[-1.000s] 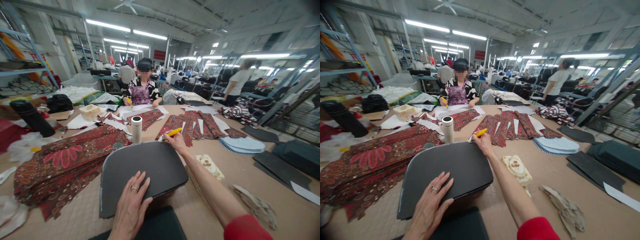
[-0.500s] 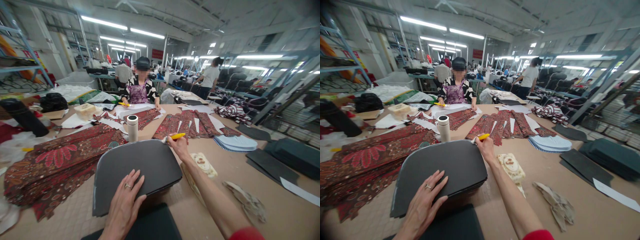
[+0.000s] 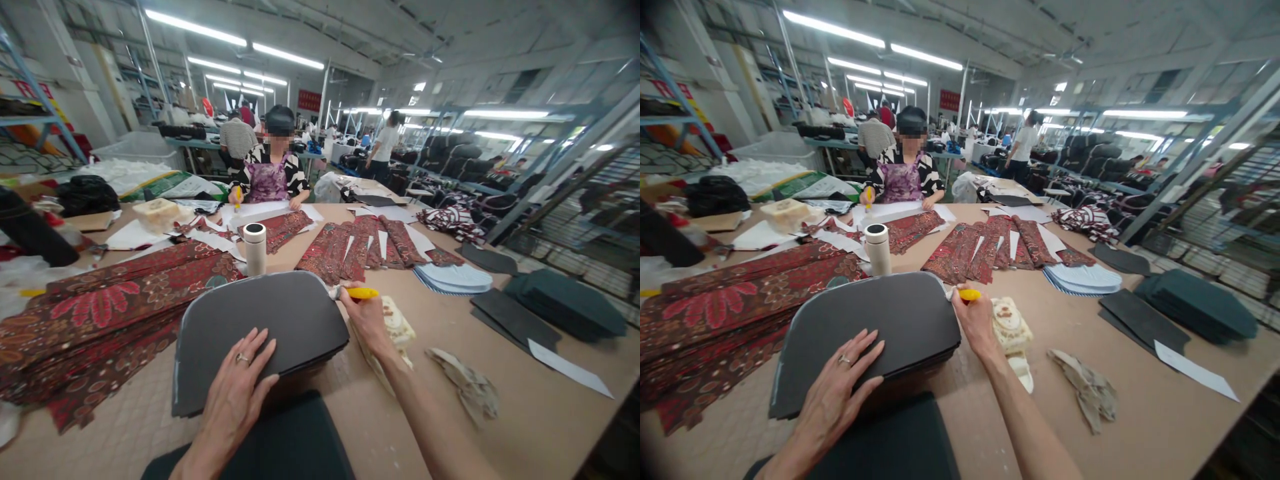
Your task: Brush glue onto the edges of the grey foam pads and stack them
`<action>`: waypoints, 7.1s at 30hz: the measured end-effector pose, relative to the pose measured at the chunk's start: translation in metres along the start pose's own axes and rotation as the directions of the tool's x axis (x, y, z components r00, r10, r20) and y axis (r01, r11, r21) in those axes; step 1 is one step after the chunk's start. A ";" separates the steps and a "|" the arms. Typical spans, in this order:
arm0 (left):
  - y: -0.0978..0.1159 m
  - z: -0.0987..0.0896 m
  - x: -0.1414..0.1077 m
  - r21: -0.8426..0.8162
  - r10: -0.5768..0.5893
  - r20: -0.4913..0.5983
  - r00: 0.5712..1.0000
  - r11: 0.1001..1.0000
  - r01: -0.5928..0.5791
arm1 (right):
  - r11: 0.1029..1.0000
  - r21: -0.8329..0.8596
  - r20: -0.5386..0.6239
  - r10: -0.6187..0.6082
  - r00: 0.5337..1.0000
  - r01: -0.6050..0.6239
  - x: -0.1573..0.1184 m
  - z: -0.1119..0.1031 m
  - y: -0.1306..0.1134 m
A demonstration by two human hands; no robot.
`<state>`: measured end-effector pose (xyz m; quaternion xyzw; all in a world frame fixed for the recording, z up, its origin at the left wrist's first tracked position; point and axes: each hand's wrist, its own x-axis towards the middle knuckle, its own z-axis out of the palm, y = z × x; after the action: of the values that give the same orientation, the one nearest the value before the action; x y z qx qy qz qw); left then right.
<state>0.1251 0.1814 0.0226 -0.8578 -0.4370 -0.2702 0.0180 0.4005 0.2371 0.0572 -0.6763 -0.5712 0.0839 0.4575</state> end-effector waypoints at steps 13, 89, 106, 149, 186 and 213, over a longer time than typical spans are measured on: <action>0.001 0.002 0.001 -0.023 -0.026 0.038 0.999 0.999 0.027 | 0.990 -0.111 -0.129 -0.104 0.986 0.089 -0.096 -0.045 -0.013; -0.081 -0.085 -0.021 -0.092 -0.255 0.324 0.911 0.950 0.299 | 0.744 0.499 0.510 0.163 0.845 -0.444 -0.144 0.027 -0.151; -0.079 -0.083 -0.025 -0.109 -0.290 0.312 0.905 0.935 0.337 | 0.869 0.365 0.417 0.168 0.893 -0.334 -0.144 0.036 -0.141; -0.097 -0.082 -0.019 -0.037 -0.265 0.324 0.908 0.956 0.293 | 0.787 0.332 0.206 0.477 0.855 -0.519 -0.075 -0.061 -0.024; -0.016 -0.105 -0.015 -0.187 -0.281 -0.153 0.947 0.950 0.252 | 0.338 0.837 0.235 0.488 0.841 -0.430 -0.113 -0.076 -0.047; 0.191 -0.097 0.017 -0.685 -0.079 0.410 0.909 0.632 0.363 | 0.582 0.736 0.236 0.258 0.937 -0.346 -0.195 -0.185 -0.024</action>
<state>0.2350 0.0502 0.1530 -0.7602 -0.3864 -0.2724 -0.4455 0.4360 -0.0267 0.0998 -0.4993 -0.3801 0.4294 0.6495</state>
